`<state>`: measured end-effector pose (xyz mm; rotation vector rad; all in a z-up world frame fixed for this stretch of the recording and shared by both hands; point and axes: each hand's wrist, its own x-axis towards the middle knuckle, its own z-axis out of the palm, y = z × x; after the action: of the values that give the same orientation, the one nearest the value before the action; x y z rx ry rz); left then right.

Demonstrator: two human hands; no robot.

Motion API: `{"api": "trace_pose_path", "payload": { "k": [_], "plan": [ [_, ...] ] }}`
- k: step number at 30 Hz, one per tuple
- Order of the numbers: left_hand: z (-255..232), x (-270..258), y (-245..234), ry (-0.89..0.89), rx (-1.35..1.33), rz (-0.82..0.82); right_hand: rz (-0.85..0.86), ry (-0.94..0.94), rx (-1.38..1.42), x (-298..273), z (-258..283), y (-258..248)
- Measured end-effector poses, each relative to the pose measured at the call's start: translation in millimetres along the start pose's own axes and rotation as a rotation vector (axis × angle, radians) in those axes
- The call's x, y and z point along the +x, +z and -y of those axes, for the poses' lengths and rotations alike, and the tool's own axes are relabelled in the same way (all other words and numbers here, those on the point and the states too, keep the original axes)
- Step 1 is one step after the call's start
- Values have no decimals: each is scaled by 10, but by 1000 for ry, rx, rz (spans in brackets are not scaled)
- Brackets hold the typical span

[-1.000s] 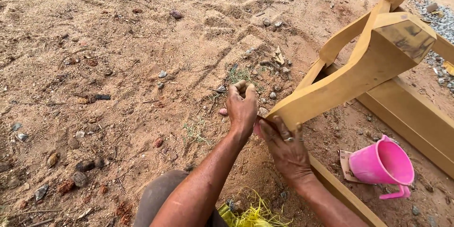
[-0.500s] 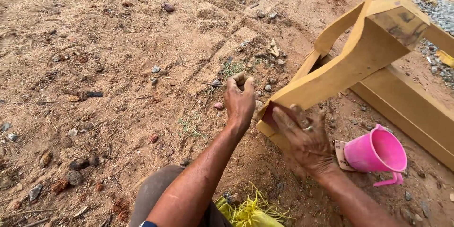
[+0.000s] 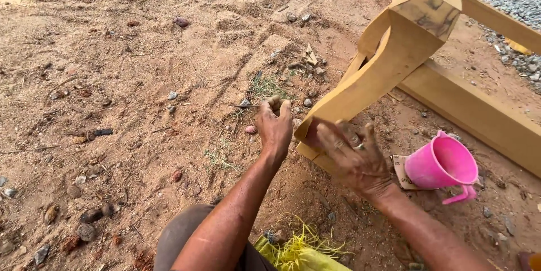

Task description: The recorder is sanding the leg of a wooden furniture frame using sandpaper.

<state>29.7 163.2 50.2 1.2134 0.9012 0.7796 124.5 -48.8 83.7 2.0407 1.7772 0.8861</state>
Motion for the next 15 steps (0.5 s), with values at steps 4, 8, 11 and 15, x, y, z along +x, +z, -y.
{"api": "trace_pose_path", "payload": {
  "k": [4, 8, 11, 15],
  "plan": [
    [-22, -60, 8, 80, -14, 14, -186, 114, -70, 390, -594, -661],
    [-95, -61, -5, 81, -32, 0, -55, 145, -94, 227, -152, -214],
    [-1, -43, -65, 79, -41, 0, 107, 86, -54, 155, 233, -93],
    [47, -7, -40, 90, -58, -2, 74, -20, -152, 108, -88, -103]
  ]
}}
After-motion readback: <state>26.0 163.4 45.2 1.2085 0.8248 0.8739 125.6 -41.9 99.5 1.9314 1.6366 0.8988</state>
